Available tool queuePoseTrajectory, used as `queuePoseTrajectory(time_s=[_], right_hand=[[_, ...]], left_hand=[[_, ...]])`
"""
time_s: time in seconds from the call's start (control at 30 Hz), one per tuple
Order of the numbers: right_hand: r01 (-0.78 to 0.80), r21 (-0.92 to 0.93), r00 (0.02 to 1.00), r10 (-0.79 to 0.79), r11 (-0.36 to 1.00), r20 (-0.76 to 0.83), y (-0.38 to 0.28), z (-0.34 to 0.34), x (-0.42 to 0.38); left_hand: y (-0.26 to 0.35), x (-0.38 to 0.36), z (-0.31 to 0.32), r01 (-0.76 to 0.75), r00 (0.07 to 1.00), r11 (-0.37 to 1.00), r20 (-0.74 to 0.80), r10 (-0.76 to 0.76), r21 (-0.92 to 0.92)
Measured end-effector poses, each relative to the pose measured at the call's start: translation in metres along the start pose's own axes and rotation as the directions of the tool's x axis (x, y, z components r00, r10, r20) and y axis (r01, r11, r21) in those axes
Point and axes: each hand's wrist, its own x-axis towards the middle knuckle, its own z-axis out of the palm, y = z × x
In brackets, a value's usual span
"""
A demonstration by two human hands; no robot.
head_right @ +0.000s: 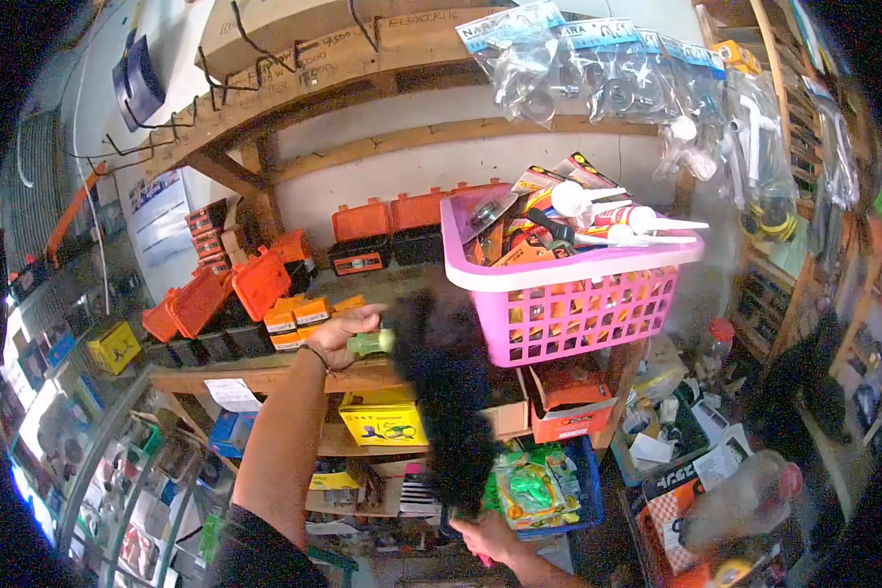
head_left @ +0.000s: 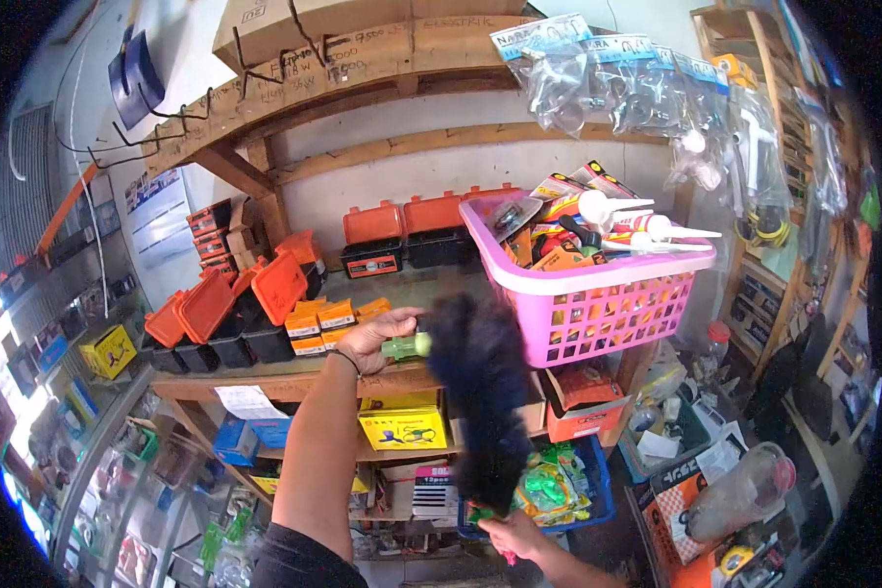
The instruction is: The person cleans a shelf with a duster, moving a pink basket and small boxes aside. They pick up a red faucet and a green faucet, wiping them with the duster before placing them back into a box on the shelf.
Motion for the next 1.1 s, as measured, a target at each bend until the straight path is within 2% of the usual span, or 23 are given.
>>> queuePoseTrajectory(time_s=[0.03, 0.07, 0.13, 0.17, 0.2, 0.27, 0.3, 0.33, 0.4, 0.47, 0.53, 0.57, 0.6, 0.63, 0.67, 0.73, 0.77, 0.87, 0.9, 0.93, 1.0, 1.07, 1.1], right_hand=[[0.009, -0.315, 0.988, -0.057, 0.949, -0.145, 0.008, 0.0, 0.003], [0.004, -0.32, 0.988, -0.053, 0.947, -0.143, 0.008, -0.006, 0.004], [0.055, -0.644, 0.954, -0.23, 0.763, -0.191, -0.011, -0.002, -0.004], [-0.133, -0.477, 0.962, -0.003, 0.869, -0.275, -0.024, 0.006, -0.009], [-0.135, -0.48, 0.963, 0.002, 0.867, -0.269, -0.017, 0.001, -0.004], [-0.04, -0.098, 0.999, 0.041, 0.994, 0.012, 0.014, -0.013, 0.011], [-0.053, -0.387, 0.997, 0.03, 0.92, -0.065, 0.025, -0.018, 0.015], [-0.054, -0.39, 0.997, 0.032, 0.919, -0.063, 0.01, -0.011, 0.008], [0.031, -0.674, 0.976, -0.167, 0.738, -0.139, -0.017, 0.002, -0.006], [-0.082, -0.31, 0.982, 0.023, 0.947, -0.189, -0.008, -0.003, -0.001], [0.017, 0.005, 0.995, -0.016, 1.0, -0.1, 0.002, 0.001, 0.008], [0.033, 0.003, 0.993, -0.032, 0.999, -0.117, 0.005, 0.002, 0.006], [-0.054, -0.301, 0.98, -0.008, 0.952, -0.201, -0.003, 0.013, -0.005], [-0.167, -0.565, 0.956, -0.006, 0.808, -0.292, -0.008, 0.021, -0.01], [-0.167, -0.568, 0.951, -0.021, 0.806, -0.308, -0.008, 0.024, -0.01], [-0.098, -0.425, 0.92, -0.081, 0.9, -0.384, 0.003, 0.026, -0.012], [-0.054, -0.262, 0.921, -0.053, 0.963, -0.386, 0.017, 0.021, -0.002], [0.126, -0.13, 0.958, -0.155, 0.983, -0.242, 0.031, 0.038, 0.001], [0.012, -0.314, 0.949, -0.109, 0.949, -0.296, 0.029, 0.047, 0.0], [0.016, -0.313, 0.943, -0.119, 0.95, -0.311, 0.024, 0.052, -0.004], [-0.218, -0.499, 0.859, -0.078, 0.839, -0.505, 0.007, 0.066, -0.017], [-0.153, -0.35, 0.858, -0.051, 0.924, -0.511, 0.017, 0.061, -0.016], [-0.053, -0.237, 0.889, -0.063, 0.97, -0.454, 0.034, 0.053, -0.009]], left_hand=[[-0.005, 0.008, -0.014, -0.041, 0.998, 0.996, 0.04, 0.038, 0.082], [-0.009, 0.016, -0.027, -0.085, 0.994, 0.983, 0.082, 0.072, 0.162], [0.0, 0.003, -0.003, 0.022, 1.0, 0.995, -0.011, -0.021, 0.098], [0.0, 0.0, -0.006, 0.022, 1.0, 0.993, -0.025, -0.019, 0.115], [0.0, -0.002, -0.007, 0.02, 0.999, 0.991, -0.038, -0.015, 0.132], [0.0, 0.0, -0.001, -0.007, 0.998, 0.991, -0.062, 0.016, 0.136], [-0.002, 0.004, -0.012, -0.003, 0.999, 0.989, -0.038, 0.009, 0.15], [0.003, 0.004, -0.007, 0.002, 1.0, 0.986, -0.011, 0.0, 0.165], [0.001, 0.001, -0.006, -0.001, 1.0, 0.975, 0.005, 0.0, 0.224], [-0.006, 0.003, -0.019, -0.004, 0.999, 0.999, -0.032, 0.006, 0.054], [-0.001, 0.0, -0.003, 0.03, 0.999, 0.999, 0.039, -0.031, 0.018], [-0.004, 0.002, -0.006, 0.0, 0.999, 1.0, 0.035, 0.001, -0.007], [-0.003, 0.003, -0.003, -0.031, 0.999, 0.999, 0.031, 0.032, -0.033], [0.013, 0.009, -0.004, -0.139, 0.933, 0.945, 0.358, 0.025, 0.297], [0.008, 0.005, -0.002, -0.053, 0.988, 0.938, 0.157, -0.002, 0.342], [-0.004, 0.012, -0.011, 0.041, 0.981, 0.998, 0.194, -0.03, -0.05], [-0.007, 0.008, -0.015, -0.071, 0.996, 0.99, 0.062, 0.064, 0.124], [-0.004, 0.007, -0.007, -0.009, 0.994, 0.999, 0.107, 0.004, 0.049], [-0.002, 0.008, -0.008, -0.007, 0.992, 0.999, 0.124, 0.002, 0.046], [0.001, 0.009, -0.009, -0.037, 0.98, 0.988, 0.201, 0.007, 0.149], [0.002, 0.01, -0.01, -0.072, 0.954, 0.966, 0.298, -0.006, 0.25], [-0.005, 0.008, -0.012, 0.004, 0.971, 1.0, 0.239, -0.003, -0.004], [-0.003, 0.006, -0.006, 0.018, 0.977, 1.0, 0.213, -0.018, -0.001]])
